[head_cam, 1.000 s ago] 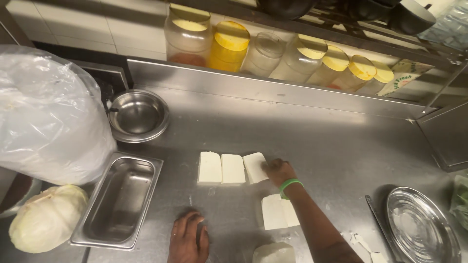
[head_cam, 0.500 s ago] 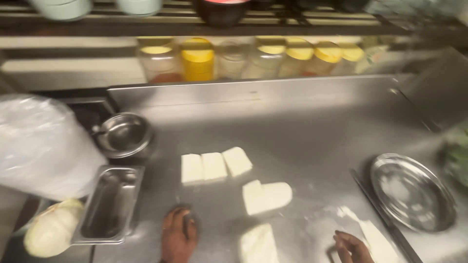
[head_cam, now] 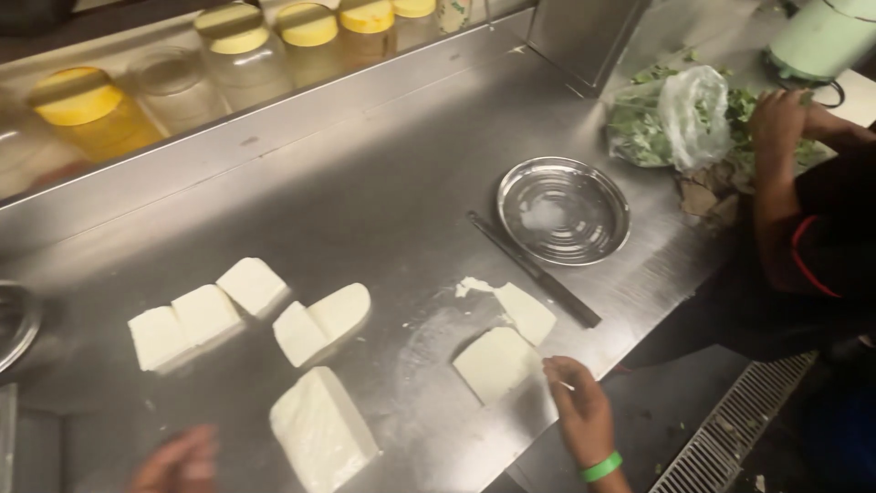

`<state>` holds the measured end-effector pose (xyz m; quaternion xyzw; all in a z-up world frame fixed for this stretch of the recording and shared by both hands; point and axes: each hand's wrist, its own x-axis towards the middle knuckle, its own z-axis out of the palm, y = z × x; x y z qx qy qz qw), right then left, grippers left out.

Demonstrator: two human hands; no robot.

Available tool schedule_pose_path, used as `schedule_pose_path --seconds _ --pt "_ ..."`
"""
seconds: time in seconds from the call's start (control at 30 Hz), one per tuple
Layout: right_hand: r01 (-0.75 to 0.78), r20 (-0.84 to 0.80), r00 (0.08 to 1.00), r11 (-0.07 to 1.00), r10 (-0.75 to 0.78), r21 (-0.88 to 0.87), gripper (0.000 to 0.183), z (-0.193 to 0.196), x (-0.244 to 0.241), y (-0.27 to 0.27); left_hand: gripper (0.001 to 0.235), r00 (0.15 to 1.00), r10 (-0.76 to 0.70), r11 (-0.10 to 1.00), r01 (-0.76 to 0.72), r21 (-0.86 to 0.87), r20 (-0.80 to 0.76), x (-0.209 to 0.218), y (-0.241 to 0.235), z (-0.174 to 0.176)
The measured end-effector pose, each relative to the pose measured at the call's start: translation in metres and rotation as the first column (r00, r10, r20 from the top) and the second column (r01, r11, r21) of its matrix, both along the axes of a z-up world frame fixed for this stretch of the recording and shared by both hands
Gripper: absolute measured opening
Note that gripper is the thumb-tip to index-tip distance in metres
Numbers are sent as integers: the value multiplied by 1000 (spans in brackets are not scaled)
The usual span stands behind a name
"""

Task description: The person slices blocks of paneer on a stainless steel prep counter, cutting each block into flat slabs and smaller pieces with a knife. They arrange the cut pieces in rows on the counter and at the end place pieces onto a steel plate.

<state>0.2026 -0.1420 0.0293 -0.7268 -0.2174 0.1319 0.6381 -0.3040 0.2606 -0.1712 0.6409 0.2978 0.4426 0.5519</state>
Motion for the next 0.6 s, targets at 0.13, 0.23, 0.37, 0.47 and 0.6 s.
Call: schedule_pose_path --seconds 0.13,0.23,0.37,0.47,0.6 --pt "-67 88 993 995 73 -69 33 0 -1 -5 89 937 -205 955 256 153 -284 266 -227 250" --pt "-114 153 981 992 120 -47 34 -2 8 -11 118 800 -238 880 418 226 -551 354 -249 259" --pt "-143 150 978 989 147 -38 34 -3 22 -27 123 573 -207 878 467 108 -793 412 -251 249" --pt "-162 137 977 986 164 -29 34 -10 30 -38 118 492 -122 906 410 106 -862 423 -254 236" --pt "-160 115 979 984 169 -84 34 -15 40 -47 117 583 -9 893 371 256 -812 423 -266 233"
